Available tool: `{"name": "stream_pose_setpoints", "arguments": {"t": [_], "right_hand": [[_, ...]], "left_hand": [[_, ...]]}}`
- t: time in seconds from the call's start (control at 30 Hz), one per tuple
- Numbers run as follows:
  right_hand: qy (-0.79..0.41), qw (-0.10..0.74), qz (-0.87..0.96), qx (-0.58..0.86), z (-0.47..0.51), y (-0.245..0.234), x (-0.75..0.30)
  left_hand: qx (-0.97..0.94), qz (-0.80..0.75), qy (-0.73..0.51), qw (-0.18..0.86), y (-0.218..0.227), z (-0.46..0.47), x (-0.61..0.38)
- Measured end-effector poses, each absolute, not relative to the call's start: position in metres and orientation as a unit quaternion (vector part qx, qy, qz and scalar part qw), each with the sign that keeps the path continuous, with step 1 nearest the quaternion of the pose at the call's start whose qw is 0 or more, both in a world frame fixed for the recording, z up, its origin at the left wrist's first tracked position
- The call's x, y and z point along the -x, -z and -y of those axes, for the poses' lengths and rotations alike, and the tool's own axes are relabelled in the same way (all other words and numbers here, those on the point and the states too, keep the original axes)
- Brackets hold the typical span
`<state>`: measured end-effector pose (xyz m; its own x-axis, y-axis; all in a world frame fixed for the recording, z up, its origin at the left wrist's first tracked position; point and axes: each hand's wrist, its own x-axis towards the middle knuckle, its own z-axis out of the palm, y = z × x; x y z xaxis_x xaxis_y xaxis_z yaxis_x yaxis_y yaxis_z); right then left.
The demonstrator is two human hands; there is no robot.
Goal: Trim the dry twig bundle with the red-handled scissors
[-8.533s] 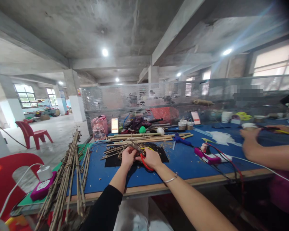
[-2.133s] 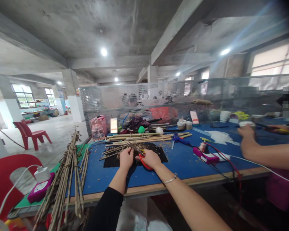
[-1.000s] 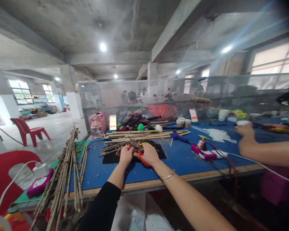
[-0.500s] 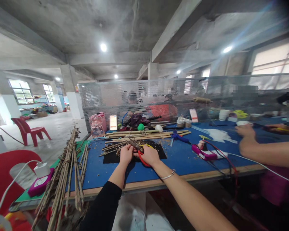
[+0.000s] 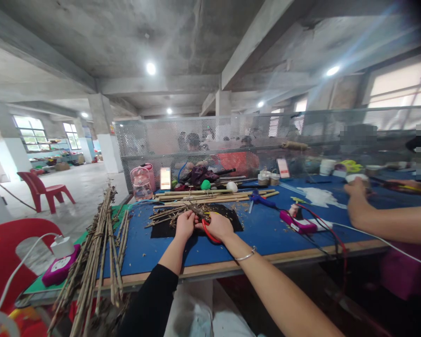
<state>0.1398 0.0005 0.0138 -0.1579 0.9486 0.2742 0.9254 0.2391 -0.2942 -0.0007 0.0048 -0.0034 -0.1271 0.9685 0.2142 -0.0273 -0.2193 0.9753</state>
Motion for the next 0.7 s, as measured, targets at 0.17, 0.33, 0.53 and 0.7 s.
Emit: {"name": "stream_pose_setpoints", "arguments": {"t": [0.17,0.33,0.53,0.7], "right_hand": [[-0.033,0.195,0.763,0.615,0.0005,-0.0139,-0.1399],[-0.007,0.218,0.758,0.615,-0.0008,-0.0115,-0.1409],[0.001,0.241,0.780,0.578,-0.0045,-0.0086,-0.1420],[0.005,0.246,0.794,0.556,-0.0067,-0.0065,-0.1422]], "left_hand": [[-0.483,-0.473,-0.598,0.431,0.0029,-0.0053,0.0005],[-0.438,-0.479,-0.619,0.443,0.0017,-0.0060,0.0019],[-0.432,-0.459,-0.638,0.443,0.0015,-0.0072,0.0025],[-0.433,-0.479,-0.635,0.423,0.0028,-0.0090,0.0040]]}}
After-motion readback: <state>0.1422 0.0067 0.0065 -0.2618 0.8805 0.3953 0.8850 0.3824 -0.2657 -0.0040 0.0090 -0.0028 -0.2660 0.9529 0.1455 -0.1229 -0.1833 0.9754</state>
